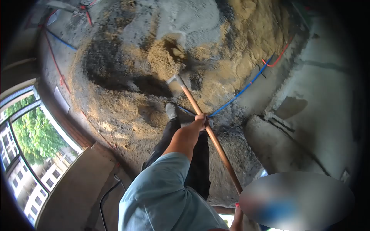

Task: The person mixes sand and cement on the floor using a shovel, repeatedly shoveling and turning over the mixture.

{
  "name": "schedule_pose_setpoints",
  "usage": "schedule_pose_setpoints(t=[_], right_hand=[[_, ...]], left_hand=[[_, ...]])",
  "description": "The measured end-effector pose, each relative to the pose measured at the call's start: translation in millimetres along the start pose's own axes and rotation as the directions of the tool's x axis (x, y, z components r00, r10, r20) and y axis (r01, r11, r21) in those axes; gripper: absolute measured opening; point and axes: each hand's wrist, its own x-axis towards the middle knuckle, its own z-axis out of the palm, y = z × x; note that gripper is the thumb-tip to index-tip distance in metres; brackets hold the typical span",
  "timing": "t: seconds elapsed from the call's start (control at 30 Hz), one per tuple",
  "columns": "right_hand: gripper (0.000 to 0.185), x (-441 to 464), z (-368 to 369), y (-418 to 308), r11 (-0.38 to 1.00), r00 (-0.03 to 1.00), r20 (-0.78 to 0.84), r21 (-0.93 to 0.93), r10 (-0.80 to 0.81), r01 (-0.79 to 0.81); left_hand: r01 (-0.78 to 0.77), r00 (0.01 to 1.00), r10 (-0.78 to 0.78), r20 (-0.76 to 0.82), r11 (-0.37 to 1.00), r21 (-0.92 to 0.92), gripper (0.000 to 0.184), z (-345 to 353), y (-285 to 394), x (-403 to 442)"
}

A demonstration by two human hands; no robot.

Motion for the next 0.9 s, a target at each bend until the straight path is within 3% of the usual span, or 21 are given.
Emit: schedule_pose_setpoints(t=[0.03, 0.07, 0.1, 0.13, 0.17, 0.23, 0.3, 0.33, 0.37, 0.4, 0.43, 0.5, 0.57, 0.67, 0.77, 0.83, 0.9], right_hand=[[0.014, 14.7, -2.8, 8.2, 0.998, 0.999, 0.007, 0.050, -0.039, 0.039], [0.013, 10.0, 8.7, -10.0, 0.997, 1.000, -0.021, 0.077, 0.000, 0.001], [0.013, 4.1, 9.0, -26.4, 0.995, 0.998, -0.052, 0.092, 0.044, -0.039], [0.012, 11.8, 9.0, -30.8, 0.995, 0.997, -0.038, 0.082, 0.068, -0.065], [0.012, 21.6, 14.4, -33.4, 0.992, 0.997, 0.005, 0.096, 0.076, -0.077], [0.012, 39.1, 26.3, -39.2, 0.987, 0.992, 0.084, 0.127, 0.092, -0.102], [0.015, 44.7, 53.5, -26.1, 0.976, 0.986, -0.072, 0.146, -0.152, 0.161], [0.018, 43.9, 74.0, -16.4, 0.946, 0.951, -0.148, 0.141, -0.270, 0.291], [0.022, 41.5, 91.3, -5.4, 0.902, 0.898, -0.227, 0.129, -0.377, 0.412], [0.026, 36.9, 108.0, 8.3, 0.804, 0.854, 0.013, 0.344, -0.520, 0.485], [0.030, 29.7, 123.8, 18.4, 0.678, 0.716, 0.203, 0.563, -0.668, 0.473], [0.034, -10.3, 163.8, 1.3, 0.662, 0.572, 0.404, 0.126, -0.714, 0.738], [0.039, -43.9, 185.8, -47.0, 0.493, 0.340, 0.363, 0.539, -0.867, 0.683], [0.044, -14.5, 185.2, -77.0, 0.467, 0.316, 0.386, 0.407, -0.867, 0.785], [0.051, 43.5, 160.3, -93.6, 0.646, 0.464, 0.449, 0.544, -0.764, 0.537], [0.049, 64.6, 129.5, -139.8, 0.559, 0.488, 0.275, 0.476, -0.828, 0.679], [0.045, 90.6, 90.6, -179.6, 0.449, 0.420, 0.179, 0.512, -0.890, 0.732]], left_hand=[[-0.030, 0.996, 0.041, 0.082, 0.992, -0.124, 0.012, -8.9, -13.9, 4.9], [-0.043, 0.998, 0.042, -0.052, 0.999, -0.013, 0.012, -1.7, 0.2, -46.1], [-0.049, 0.995, 0.038, -0.092, 0.992, -0.120, 0.016, -2.8, 0.0, -56.6], [-0.067, 0.993, 0.056, -0.100, 0.992, -0.109, 0.015, -12.5, 1.3, -62.8], [-0.084, 0.992, 0.075, -0.099, 0.993, -0.087, 0.015, -17.0, 5.0, -67.4], [-0.186, 0.977, 0.153, -0.149, 0.952, -0.243, 0.015, -31.4, 21.3, -86.5], [-0.169, 0.986, 0.158, -0.059, 0.937, -0.307, 0.014, -57.4, 54.0, -104.6], [-0.163, 0.953, 0.252, 0.171, 0.896, -0.412, 0.012, -77.7, 73.6, -112.3], [-0.248, 0.919, 0.341, 0.198, 0.890, -0.382, 0.012, -95.1, 97.0, -122.8], [-0.311, 0.916, 0.385, 0.111, 0.857, -0.411, 0.014, -101.8, 123.4, -157.7], [-0.423, 0.843, 0.517, 0.149, 0.808, -0.410, 0.015, -120.5, 146.8, -167.9], [-0.471, 0.819, 0.558, 0.134, 0.787, -0.400, 0.016, -164.9, 186.2, -182.9], [-0.501, 0.781, 0.614, 0.111, 0.724, -0.475, 0.016, -183.4, 214.4, -200.9], [-0.615, 0.697, 0.717, 0.030, 0.619, -0.488, 0.018, -148.3, 204.5, -283.3], [-0.696, 0.581, 0.811, 0.064, 0.536, -0.478, 0.014, -88.0, 184.7, -342.7], [-0.620, 0.535, 0.813, 0.229, 0.563, -0.547, 0.011, -41.3, 177.7, -373.1], [-0.527, 0.457, 0.818, 0.349, 0.565, -0.634, 0.010, 5.9, 178.8, -391.1]])
